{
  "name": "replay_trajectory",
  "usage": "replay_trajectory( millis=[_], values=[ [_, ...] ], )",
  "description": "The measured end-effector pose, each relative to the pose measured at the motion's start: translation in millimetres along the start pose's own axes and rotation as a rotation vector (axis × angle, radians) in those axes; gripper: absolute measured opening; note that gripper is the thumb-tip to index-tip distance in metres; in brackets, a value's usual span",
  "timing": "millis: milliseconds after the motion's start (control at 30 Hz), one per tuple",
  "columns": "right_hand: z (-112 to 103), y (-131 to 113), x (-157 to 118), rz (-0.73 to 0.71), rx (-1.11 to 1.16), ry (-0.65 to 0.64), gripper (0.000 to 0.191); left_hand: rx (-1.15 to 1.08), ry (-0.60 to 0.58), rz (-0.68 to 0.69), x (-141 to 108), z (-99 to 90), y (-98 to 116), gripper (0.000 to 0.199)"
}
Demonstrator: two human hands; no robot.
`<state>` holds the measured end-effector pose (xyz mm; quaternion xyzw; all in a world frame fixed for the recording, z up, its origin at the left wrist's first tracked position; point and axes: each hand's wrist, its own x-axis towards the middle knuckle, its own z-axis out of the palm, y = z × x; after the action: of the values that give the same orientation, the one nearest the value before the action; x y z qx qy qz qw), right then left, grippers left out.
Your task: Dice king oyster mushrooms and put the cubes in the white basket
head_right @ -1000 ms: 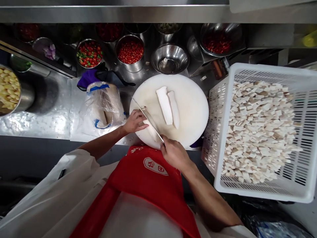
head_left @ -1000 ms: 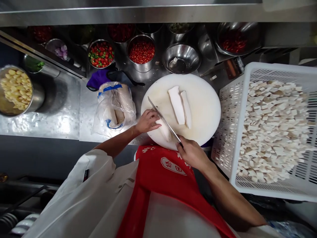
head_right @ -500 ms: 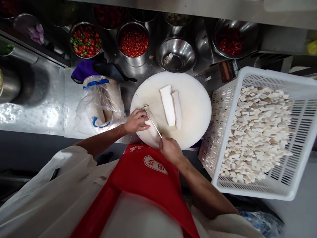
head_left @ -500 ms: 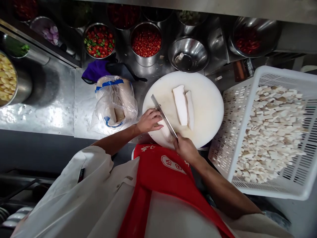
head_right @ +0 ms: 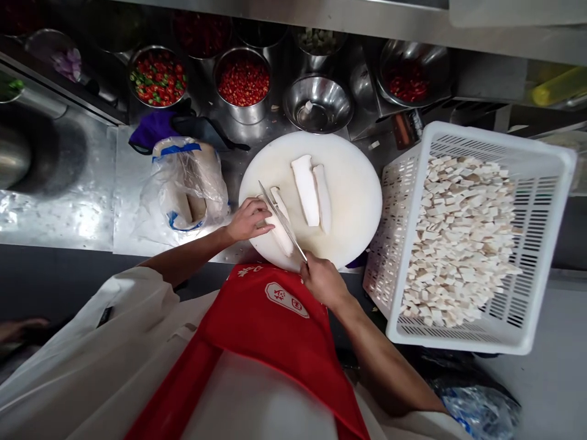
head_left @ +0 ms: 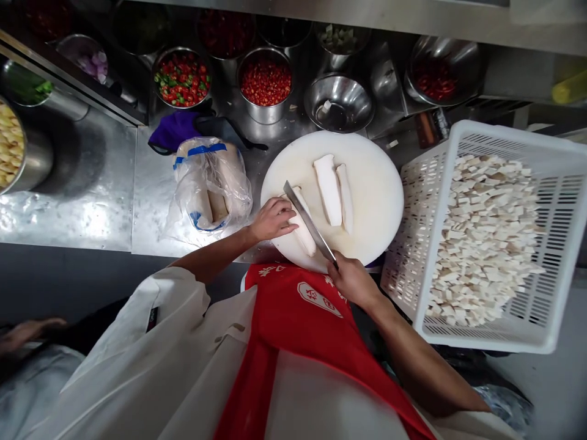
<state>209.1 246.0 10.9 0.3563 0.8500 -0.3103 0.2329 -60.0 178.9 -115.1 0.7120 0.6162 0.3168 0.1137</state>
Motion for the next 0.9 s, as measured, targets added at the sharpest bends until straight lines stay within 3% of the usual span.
replay_trajectory(
  millis=[233,467,733,900],
  values=[
    [16,8,6,0.014,-0.021,0.007,0.035,-0.035,-0.062,-0.076,0,1.4,0,0.031],
    [-3,-6,3,-0.043,0.03,0.098,0.037,-0.013,-0.033,0.001,-3,0.7,0,0.025],
    [-35,-20,-12,0.003,0.035,-0.079,0.026,0.069,0.125,0.146,-3,2.5,-1,0.02],
    [-33,-26,15,0.024,0.007,-0.137,0.023,0.069,0.105,0.119,-2,3.9,-1,0.022]
  ],
)
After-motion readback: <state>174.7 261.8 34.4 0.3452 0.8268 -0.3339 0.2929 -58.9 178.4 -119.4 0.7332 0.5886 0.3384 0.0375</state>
